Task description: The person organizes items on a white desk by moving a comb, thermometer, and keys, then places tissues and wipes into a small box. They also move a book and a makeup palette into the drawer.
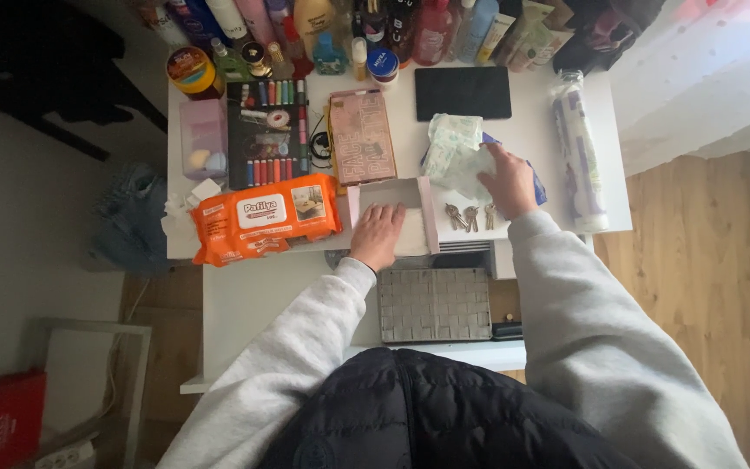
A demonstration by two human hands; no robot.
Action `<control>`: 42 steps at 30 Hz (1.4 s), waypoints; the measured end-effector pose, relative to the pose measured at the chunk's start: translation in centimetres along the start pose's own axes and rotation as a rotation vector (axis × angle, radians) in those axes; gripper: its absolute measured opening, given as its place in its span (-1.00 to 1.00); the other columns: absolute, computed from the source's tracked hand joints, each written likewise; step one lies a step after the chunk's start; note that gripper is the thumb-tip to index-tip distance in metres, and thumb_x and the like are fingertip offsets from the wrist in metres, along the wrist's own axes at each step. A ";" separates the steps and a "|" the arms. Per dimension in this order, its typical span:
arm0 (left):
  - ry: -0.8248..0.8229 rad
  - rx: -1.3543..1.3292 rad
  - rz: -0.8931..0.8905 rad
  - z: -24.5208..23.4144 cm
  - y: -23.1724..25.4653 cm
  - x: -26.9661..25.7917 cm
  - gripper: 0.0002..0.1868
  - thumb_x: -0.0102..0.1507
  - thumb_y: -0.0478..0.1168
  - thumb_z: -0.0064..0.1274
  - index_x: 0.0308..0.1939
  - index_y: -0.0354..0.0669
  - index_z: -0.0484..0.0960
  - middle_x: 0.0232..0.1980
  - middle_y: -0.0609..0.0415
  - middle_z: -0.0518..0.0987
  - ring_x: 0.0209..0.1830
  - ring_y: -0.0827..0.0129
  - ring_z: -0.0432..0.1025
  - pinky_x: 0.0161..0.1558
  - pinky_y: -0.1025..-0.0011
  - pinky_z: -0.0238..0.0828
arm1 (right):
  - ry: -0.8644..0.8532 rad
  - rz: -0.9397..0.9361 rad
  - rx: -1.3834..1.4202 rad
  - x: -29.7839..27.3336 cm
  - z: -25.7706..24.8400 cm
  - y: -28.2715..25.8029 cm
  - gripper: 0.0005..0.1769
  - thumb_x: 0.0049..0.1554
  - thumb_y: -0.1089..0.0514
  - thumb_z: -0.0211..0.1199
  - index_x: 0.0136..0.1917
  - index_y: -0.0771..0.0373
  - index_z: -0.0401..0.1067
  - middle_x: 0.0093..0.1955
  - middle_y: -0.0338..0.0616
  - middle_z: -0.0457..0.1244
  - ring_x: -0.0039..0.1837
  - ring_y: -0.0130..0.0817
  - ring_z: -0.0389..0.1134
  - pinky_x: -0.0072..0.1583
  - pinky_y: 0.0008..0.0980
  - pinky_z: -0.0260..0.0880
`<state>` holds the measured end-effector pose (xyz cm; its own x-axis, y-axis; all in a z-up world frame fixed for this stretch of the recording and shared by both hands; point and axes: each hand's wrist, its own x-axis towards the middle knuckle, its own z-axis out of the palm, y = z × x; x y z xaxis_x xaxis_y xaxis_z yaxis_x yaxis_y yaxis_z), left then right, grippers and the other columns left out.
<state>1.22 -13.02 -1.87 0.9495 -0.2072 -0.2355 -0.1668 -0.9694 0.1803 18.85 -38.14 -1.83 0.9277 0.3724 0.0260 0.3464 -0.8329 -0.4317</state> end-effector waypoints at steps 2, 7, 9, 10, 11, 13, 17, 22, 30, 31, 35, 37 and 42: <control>-0.002 -0.007 -0.003 0.0 0.0 0.0 0.05 -0.02 -0.36 0.40 0.48 -0.28 0.15 0.26 -0.27 0.44 0.39 -0.04 0.33 0.56 0.04 -0.02 | 0.026 0.068 0.063 0.6 0.2 0.5 -0.28 0.05 0.15 0.42 0.46 0.13 0.30 0.14 0.19 0.36 0.16 0.31 0.41 0.17 0.23 0.44; 0.000 0.014 -0.001 0.1 0.0 0.0 0.03 0.00 -0.36 0.39 0.48 -0.27 0.15 0.25 -0.25 0.44 0.39 -0.03 0.33 0.56 0.04 -0.02 | 0.037 0.165 0.138 1.8 1.0 2.2 -0.31 0.02 0.12 0.49 0.38 0.21 0.35 0.11 0.17 0.38 0.16 0.26 0.41 0.15 0.17 0.46; -0.009 0.012 -0.003 -0.2 0.1 -0.2 0.02 0.01 -0.37 0.38 0.48 -0.29 0.15 0.27 -0.26 0.43 0.41 -0.03 0.32 0.57 0.05 -0.02 | 0.052 0.154 0.153 2.0 1.1 1.7 -0.41 0.01 0.12 0.49 0.29 0.24 0.43 0.06 0.15 0.39 0.13 0.25 0.42 0.10 0.16 0.48; -0.008 0.012 -0.005 0.0 0.0 -0.1 0.02 0.01 -0.37 0.38 0.48 -0.29 0.15 0.27 -0.26 0.43 0.41 -0.03 0.32 0.57 0.05 -0.02 | 0.050 0.152 0.153 2.2 2.1 2.3 -0.41 0.01 0.12 0.49 0.29 0.24 0.43 0.06 0.15 0.39 0.13 0.25 0.42 0.10 0.16 0.48; -0.007 0.007 -0.003 0.1 0.0 0.1 0.03 0.01 -0.36 0.39 0.48 -0.28 0.14 0.27 -0.27 0.42 0.41 -0.04 0.31 0.57 0.04 -0.02 | 0.093 0.216 0.254 2.5 3.0 2.9 -0.41 0.02 0.13 0.50 0.29 0.26 0.43 0.08 0.16 0.38 0.16 0.24 0.41 0.10 0.14 0.46; -0.005 0.003 0.003 -0.6 0.3 -0.2 0.04 0.01 -0.35 0.40 0.48 -0.28 0.14 0.28 -0.27 0.42 0.42 -0.04 0.31 0.57 0.04 -0.02 | 0.140 0.284 0.355 2.0 4.4 3.2 -0.40 0.02 0.14 0.51 0.29 0.29 0.43 0.09 0.16 0.38 0.18 0.23 0.41 0.10 0.12 0.45; -0.055 0.016 -0.009 -2.4 0.5 -0.6 0.01 0.03 -0.35 0.39 0.48 -0.31 0.17 0.28 -0.28 0.43 0.42 -0.03 0.32 0.57 0.05 -0.02 | 0.223 0.473 0.680 0.7 5.8 0.6 -0.35 0.07 0.13 0.53 0.32 0.28 0.31 0.16 0.13 0.35 0.22 0.03 0.39 0.16 -0.01 0.44; -0.065 0.016 0.001 -2.2 0.5 -0.6 0.00 0.02 -0.33 0.41 0.46 -0.31 0.17 0.27 -0.29 0.43 0.41 -0.05 0.32 0.57 0.03 -0.02 | 0.365 0.534 0.974 0.3 9.5 -1.8 -0.26 0.08 0.20 0.56 0.37 0.37 0.19 0.14 0.33 0.34 0.16 0.06 0.42 0.11 -0.06 0.48; -0.031 -0.011 0.002 -1.1 0.3 -0.5 -0.08 0.06 -0.40 0.35 0.43 -0.30 0.20 0.25 -0.29 0.44 0.40 -0.06 0.33 0.57 0.04 0.00 | 0.278 0.867 0.819 -1.8 9.4 -5.1 -0.44 0.00 0.14 0.57 0.23 0.19 0.44 0.09 -0.04 0.42 0.20 -0.13 0.46 0.18 -0.11 0.52; -0.033 -0.013 0.002 -1.2 0.4 -0.7 -0.08 0.06 -0.40 0.35 0.43 -0.30 0.20 0.25 -0.29 0.44 0.40 -0.06 0.33 0.57 0.04 0.00 | 0.277 0.869 0.818 -1.9 10.3 -3.9 -0.44 0.00 0.14 0.57 0.23 0.19 0.44 0.09 -0.04 0.42 0.20 -0.13 0.46 0.18 -0.11 0.52; -0.014 -0.024 0.001 -1.2 0.3 -0.5 -0.09 0.04 -0.42 0.35 0.42 -0.31 0.24 0.25 -0.28 0.45 0.39 -0.05 0.34 0.56 0.04 0.01 | 0.393 0.530 0.593 -2.2 7.1 -5.7 -0.38 0.14 0.11 0.41 0.38 0.37 0.29 0.18 0.29 0.32 0.27 0.19 0.35 0.26 0.13 0.38; -0.003 -0.049 -0.002 -0.9 0.3 -0.6 -0.11 0.04 -0.46 0.33 0.42 -0.32 0.26 0.25 -0.28 0.46 0.39 -0.06 0.34 0.55 0.04 0.02 | 0.452 0.330 0.476 -2.6 4.3 -8.3 -0.27 0.23 0.07 0.32 0.47 0.55 0.15 0.24 0.59 0.25 0.31 0.47 0.26 0.31 0.33 0.27; 0.011 0.102 0.009 1.3 0.0 0.2 -0.13 0.08 -0.32 0.29 0.44 -0.24 0.25 0.28 -0.20 0.44 0.37 0.00 0.33 0.52 0.09 0.06 | 0.111 -0.273 0.208 -1.9 7.6 -9.5 -0.51 0.17 0.13 0.28 0.35 0.24 0.35 0.16 0.18 0.33 0.09 0.29 0.40 0.06 0.16 0.44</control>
<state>1.03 -13.19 -3.18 0.9507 -0.2149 -0.2236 -0.2009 -0.9760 0.0837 12.78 -27.80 -4.61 0.8183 0.5135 0.2582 0.5583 -0.6033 -0.5695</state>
